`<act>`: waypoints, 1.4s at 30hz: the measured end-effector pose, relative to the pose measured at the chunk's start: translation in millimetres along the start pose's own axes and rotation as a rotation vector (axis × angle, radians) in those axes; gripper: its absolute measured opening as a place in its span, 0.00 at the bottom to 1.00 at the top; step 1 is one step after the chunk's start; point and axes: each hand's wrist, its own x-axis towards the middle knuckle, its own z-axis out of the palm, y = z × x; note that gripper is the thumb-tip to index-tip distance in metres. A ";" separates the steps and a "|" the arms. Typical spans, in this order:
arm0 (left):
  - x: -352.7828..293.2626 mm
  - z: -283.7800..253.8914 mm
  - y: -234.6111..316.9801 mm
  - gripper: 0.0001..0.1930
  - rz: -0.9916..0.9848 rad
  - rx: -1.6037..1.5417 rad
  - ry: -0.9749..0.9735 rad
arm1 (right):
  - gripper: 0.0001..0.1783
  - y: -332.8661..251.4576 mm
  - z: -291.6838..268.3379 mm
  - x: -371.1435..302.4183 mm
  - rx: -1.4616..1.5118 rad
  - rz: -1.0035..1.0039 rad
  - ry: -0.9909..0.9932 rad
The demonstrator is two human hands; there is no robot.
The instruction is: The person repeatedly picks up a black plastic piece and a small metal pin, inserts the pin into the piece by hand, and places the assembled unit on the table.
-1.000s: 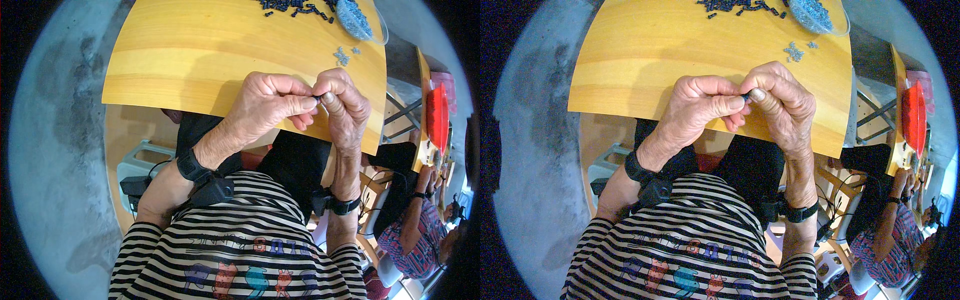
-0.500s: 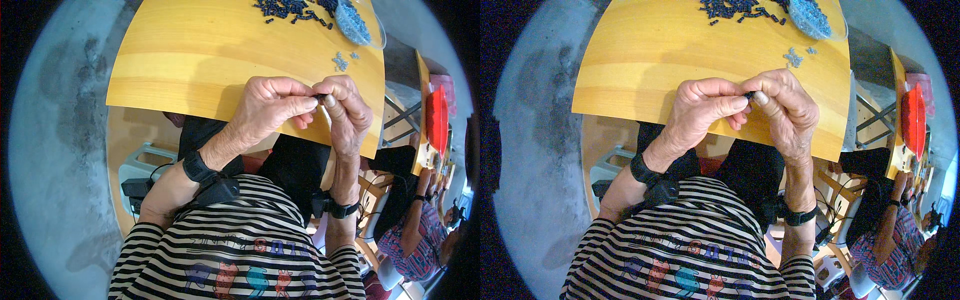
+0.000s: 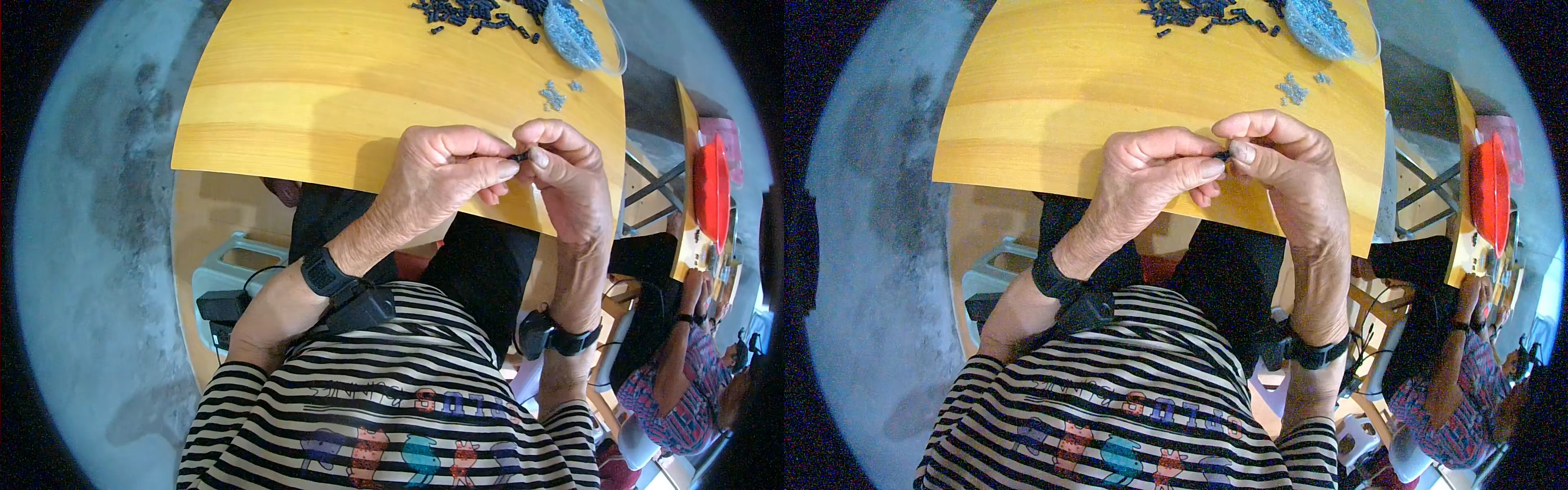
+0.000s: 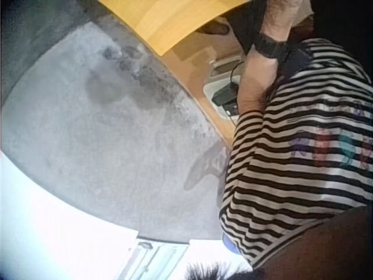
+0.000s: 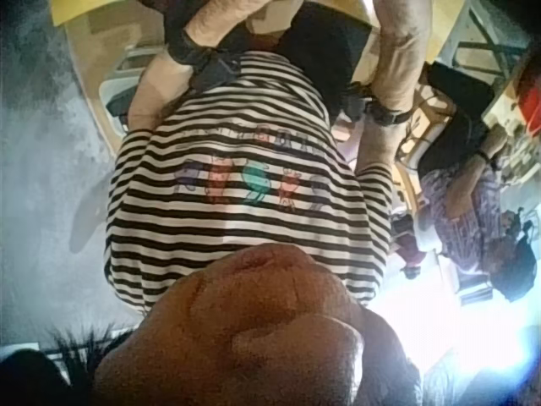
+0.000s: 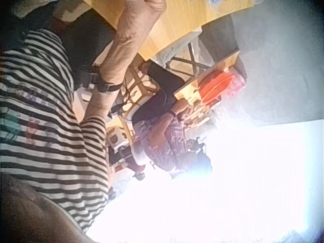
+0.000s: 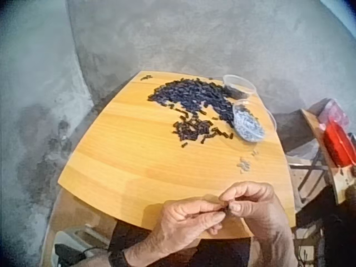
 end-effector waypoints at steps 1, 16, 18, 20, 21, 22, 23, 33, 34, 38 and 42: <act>-0.5 0.0 -0.9 0.07 -0.002 -0.002 -0.003 | 0.11 -0.6 -3.7 1.4 0.086 0.076 -0.065; -3.4 -0.1 -8.0 0.04 0.124 0.078 -0.031 | 0.14 4.5 -16.1 21.7 0.205 0.348 -0.380; -3.5 -0.8 -7.2 0.04 0.106 0.088 -0.028 | 0.14 7.9 -18.4 22.8 0.223 0.362 -0.389; -2.2 0.1 -7.5 0.04 0.094 0.091 -0.037 | 0.15 13.2 -23.5 22.7 0.256 0.383 -0.401; -1.5 0.4 -6.9 0.04 0.085 0.094 -0.043 | 0.15 17.1 -24.4 22.4 0.259 0.380 -0.399; -0.7 0.3 -4.9 0.04 0.083 0.097 -0.046 | 0.15 21.4 -25.3 22.1 0.325 0.358 -0.414; -0.2 0.6 -2.4 0.04 0.054 0.076 -0.046 | 0.15 23.5 -25.4 22.0 0.391 0.338 -0.431; -2.6 2.9 13.9 0.08 -0.181 -0.118 0.005 | 0.15 28.5 -15.4 18.3 0.492 0.276 -0.405; -2.8 3.4 13.9 0.08 -0.179 -0.114 0.006 | 0.15 28.5 -15.4 18.8 0.514 0.284 -0.407; -5.4 1.7 13.2 0.08 -0.172 -0.099 0.004 | 0.14 27.5 -15.6 21.4 0.457 0.297 -0.428; -8.6 2.8 13.5 0.09 -0.218 -0.122 -0.009 | 0.14 29.9 -16.4 20.5 0.405 0.262 -0.436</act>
